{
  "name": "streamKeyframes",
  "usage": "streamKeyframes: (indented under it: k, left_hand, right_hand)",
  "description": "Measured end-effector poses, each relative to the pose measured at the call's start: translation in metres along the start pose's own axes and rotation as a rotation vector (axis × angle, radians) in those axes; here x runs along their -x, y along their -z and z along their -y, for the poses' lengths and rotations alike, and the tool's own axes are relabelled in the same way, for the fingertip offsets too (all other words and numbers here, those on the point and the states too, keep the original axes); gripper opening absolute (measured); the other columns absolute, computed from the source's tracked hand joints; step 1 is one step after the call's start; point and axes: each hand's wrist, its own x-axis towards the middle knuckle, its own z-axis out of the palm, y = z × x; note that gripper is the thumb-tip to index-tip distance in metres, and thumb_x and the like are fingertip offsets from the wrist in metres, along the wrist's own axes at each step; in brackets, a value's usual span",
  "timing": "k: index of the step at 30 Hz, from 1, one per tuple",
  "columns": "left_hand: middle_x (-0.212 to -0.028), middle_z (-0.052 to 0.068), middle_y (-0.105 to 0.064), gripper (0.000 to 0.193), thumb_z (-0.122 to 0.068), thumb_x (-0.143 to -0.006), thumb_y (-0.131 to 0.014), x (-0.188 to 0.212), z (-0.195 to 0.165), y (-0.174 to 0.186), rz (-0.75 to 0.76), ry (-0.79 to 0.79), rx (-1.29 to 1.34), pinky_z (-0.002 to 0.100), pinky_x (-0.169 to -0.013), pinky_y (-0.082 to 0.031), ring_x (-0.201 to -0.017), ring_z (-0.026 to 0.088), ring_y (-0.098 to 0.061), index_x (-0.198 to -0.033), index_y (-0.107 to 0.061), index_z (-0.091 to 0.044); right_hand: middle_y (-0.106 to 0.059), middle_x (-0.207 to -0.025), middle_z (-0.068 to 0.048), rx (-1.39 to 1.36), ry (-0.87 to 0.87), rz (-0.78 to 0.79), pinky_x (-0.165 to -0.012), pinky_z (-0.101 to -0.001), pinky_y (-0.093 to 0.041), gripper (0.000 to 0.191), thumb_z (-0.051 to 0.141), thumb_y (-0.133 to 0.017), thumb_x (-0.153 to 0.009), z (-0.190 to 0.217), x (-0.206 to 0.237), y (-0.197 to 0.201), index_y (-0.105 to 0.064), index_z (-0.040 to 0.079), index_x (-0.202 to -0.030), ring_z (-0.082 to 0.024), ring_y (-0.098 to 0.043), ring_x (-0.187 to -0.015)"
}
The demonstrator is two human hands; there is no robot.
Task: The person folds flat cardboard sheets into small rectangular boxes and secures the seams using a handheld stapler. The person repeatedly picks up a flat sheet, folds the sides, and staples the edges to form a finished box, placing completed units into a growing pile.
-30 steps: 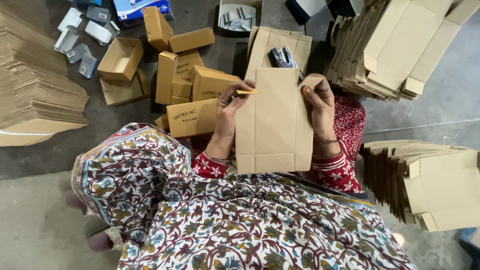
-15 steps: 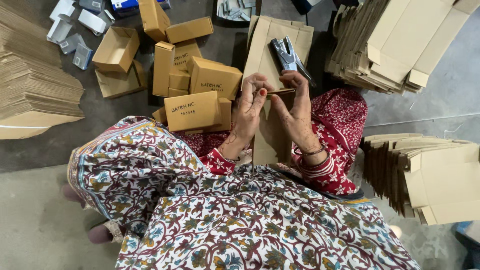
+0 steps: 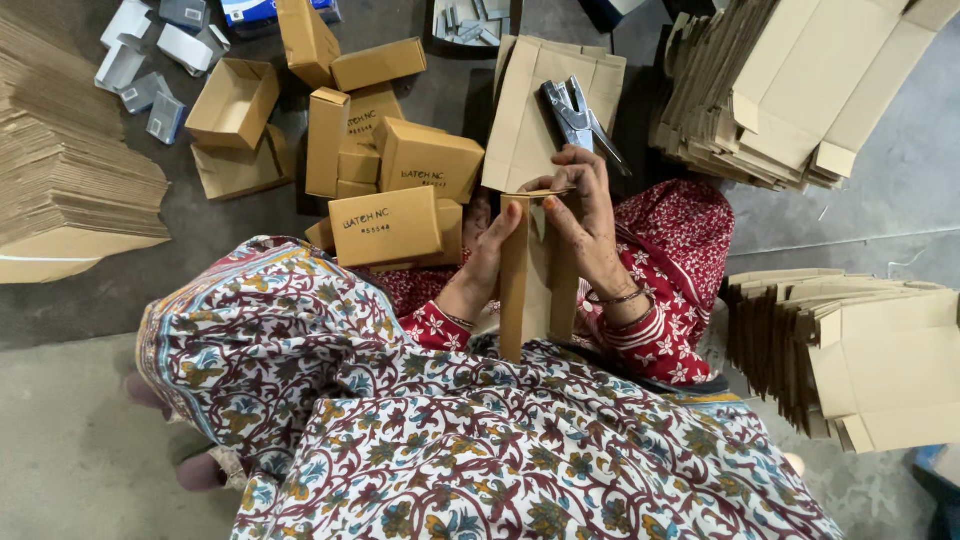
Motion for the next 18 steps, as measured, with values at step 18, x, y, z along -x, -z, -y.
streamKeyframes:
  k: [18]
  left_hand:
    - [-0.14,0.016,-0.056,0.084,-0.067,-0.09,-0.071,0.0,-0.072,0.001,0.083,-0.247,-0.234,0.038,-0.107,-0.051,-0.128,0.026,-0.058,-0.14,-0.046,-0.005]
  right_hand:
    - [-0.062,-0.114,-0.011,0.421,-0.688,-0.143,-0.077,-0.033,-0.055,0.082,0.043,-0.075,-0.082,-0.063,-0.031,0.084,-0.045,-0.001,-0.145,-0.023,-0.066,-0.092]
